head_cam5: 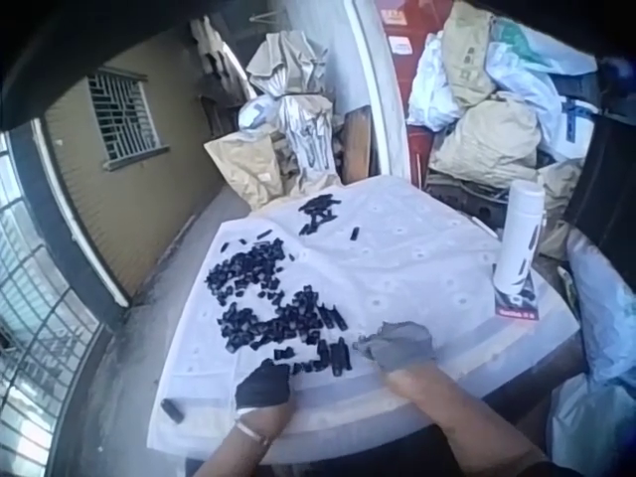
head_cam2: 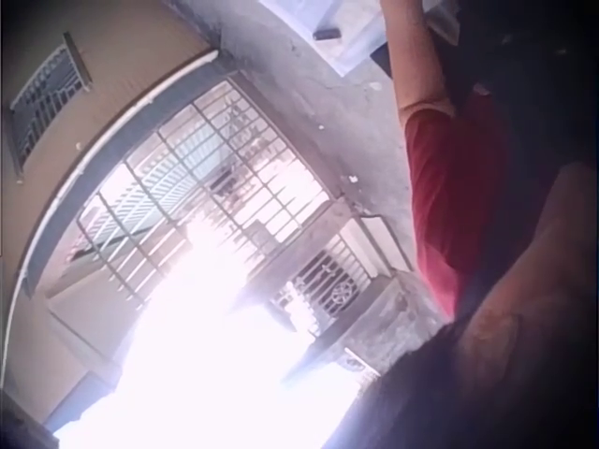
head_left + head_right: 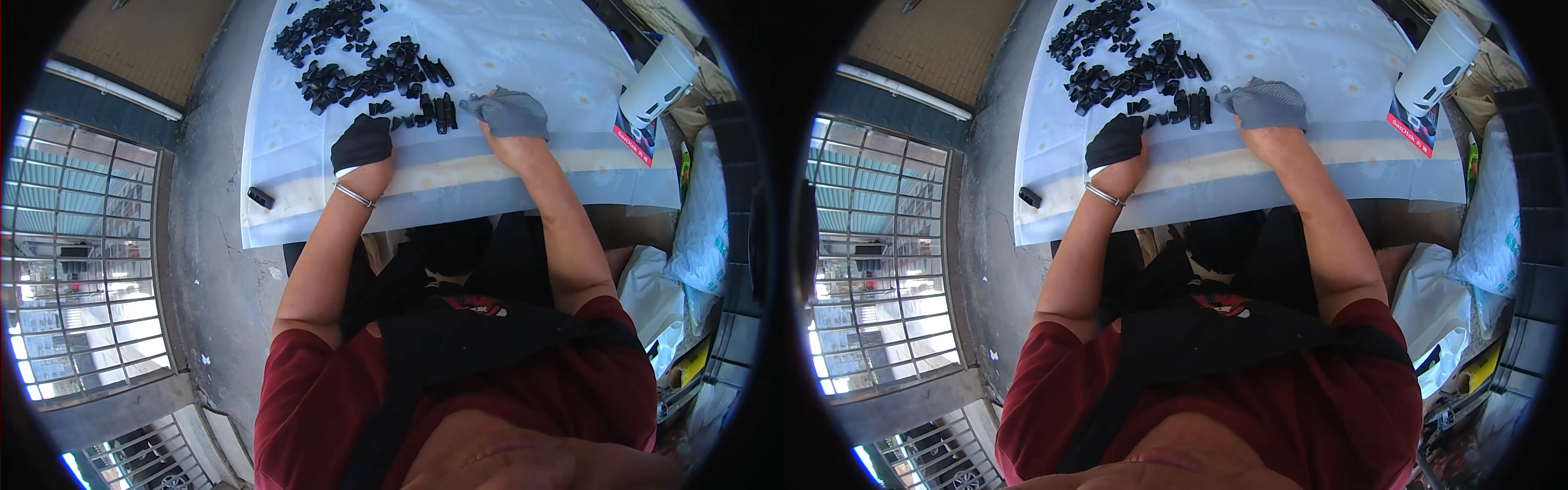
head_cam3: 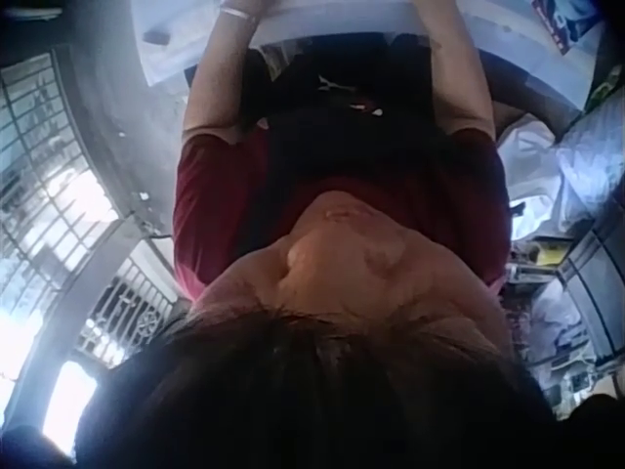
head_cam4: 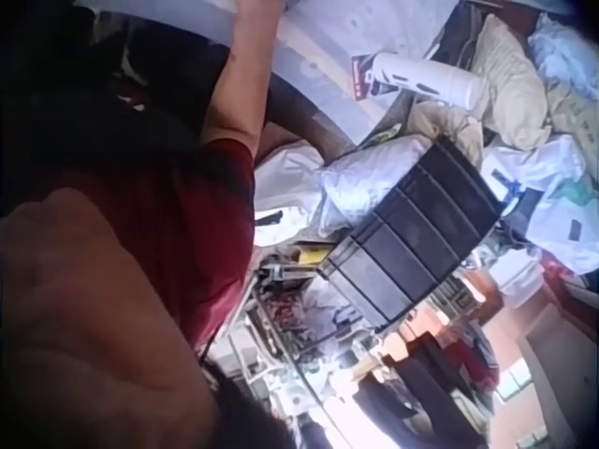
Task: Sorting and inspecting small black plastic components on a white surface.
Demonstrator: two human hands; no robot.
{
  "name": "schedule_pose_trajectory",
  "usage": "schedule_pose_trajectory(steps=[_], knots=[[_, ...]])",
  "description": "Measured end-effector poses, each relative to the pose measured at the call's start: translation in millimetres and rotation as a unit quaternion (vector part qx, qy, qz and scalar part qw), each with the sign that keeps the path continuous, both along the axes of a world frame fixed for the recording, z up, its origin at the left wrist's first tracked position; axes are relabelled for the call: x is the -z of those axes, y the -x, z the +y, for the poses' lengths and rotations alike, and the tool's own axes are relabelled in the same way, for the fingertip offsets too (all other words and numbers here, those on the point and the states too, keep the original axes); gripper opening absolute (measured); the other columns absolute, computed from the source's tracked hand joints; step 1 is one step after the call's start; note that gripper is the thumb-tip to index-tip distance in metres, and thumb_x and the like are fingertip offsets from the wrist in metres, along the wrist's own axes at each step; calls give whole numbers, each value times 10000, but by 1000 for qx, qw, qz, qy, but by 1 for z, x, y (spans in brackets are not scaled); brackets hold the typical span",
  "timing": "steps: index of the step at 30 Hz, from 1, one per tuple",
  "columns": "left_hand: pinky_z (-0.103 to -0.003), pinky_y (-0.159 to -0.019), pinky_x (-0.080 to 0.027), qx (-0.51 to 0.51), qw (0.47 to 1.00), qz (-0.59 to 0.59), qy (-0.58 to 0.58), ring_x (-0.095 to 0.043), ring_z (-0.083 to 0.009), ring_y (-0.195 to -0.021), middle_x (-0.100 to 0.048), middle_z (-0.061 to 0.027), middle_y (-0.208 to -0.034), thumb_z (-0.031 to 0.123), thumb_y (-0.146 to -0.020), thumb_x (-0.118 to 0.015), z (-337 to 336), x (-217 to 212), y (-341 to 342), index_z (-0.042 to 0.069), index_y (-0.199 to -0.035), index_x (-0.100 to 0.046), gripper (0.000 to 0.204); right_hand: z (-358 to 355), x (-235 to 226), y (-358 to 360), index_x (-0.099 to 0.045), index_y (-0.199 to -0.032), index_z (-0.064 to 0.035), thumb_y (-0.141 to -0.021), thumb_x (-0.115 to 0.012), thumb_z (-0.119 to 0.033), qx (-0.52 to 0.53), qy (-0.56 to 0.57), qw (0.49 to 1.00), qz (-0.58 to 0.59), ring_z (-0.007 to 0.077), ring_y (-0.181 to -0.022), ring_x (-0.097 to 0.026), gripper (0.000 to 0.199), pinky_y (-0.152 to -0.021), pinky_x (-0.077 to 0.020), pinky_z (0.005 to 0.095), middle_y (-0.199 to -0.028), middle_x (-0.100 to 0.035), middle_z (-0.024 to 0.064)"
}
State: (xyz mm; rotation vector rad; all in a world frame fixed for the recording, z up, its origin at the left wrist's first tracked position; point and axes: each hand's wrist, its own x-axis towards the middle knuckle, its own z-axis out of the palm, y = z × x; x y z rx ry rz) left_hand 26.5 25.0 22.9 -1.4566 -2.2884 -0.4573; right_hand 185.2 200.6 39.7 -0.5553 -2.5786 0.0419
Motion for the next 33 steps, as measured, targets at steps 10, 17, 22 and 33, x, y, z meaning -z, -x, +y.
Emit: schedule_pose_trajectory(steps=[10, 17, 22, 33], knots=[[-361, -609, -470, 24, 938, -343, -38, -585, -307, -676, -581, -145, -755, 201, -735, -594, -16, -17, -55, 31, -844, -558, 206, -69, 5, -11, -601, -848, -24, -766, -580, -155, -237, 169, 945, 148, 313, -712, -558, 156, -651, -445, 379, -780, -604, 127], [-259, -536, -420, 238, 837, -491, -29, -496, -139, -546, -537, -34, -638, 279, -827, -540, -36, -8, -52, 45, -922, -583, 256, -66, -3, -18, -612, -870, -62, -748, -596, -175, -326, 270, 896, 136, 326, -724, -549, 167, -682, -438, 383, -797, -597, 117], [-208, -532, -375, 259, 770, -582, 42, -445, -50, -591, -519, 22, -675, 299, -861, -507, -42, -18, -60, 57, -971, -589, 278, -59, -13, -29, -620, -907, -87, -727, -638, -225, -342, 249, 906, 15, 312, -720, -549, 228, -681, -439, 380, -784, -593, 108], [-239, -631, -430, 109, 835, -534, -72, -530, -101, -713, -595, -61, -825, 307, -934, -376, -30, -19, -71, 13, -978, -574, 357, -68, -5, -19, -630, -903, -82, -697, -704, -234, -264, 212, 936, 98, 260, -785, -571, 266, -715, -435, 332, -849, -617, 81]])
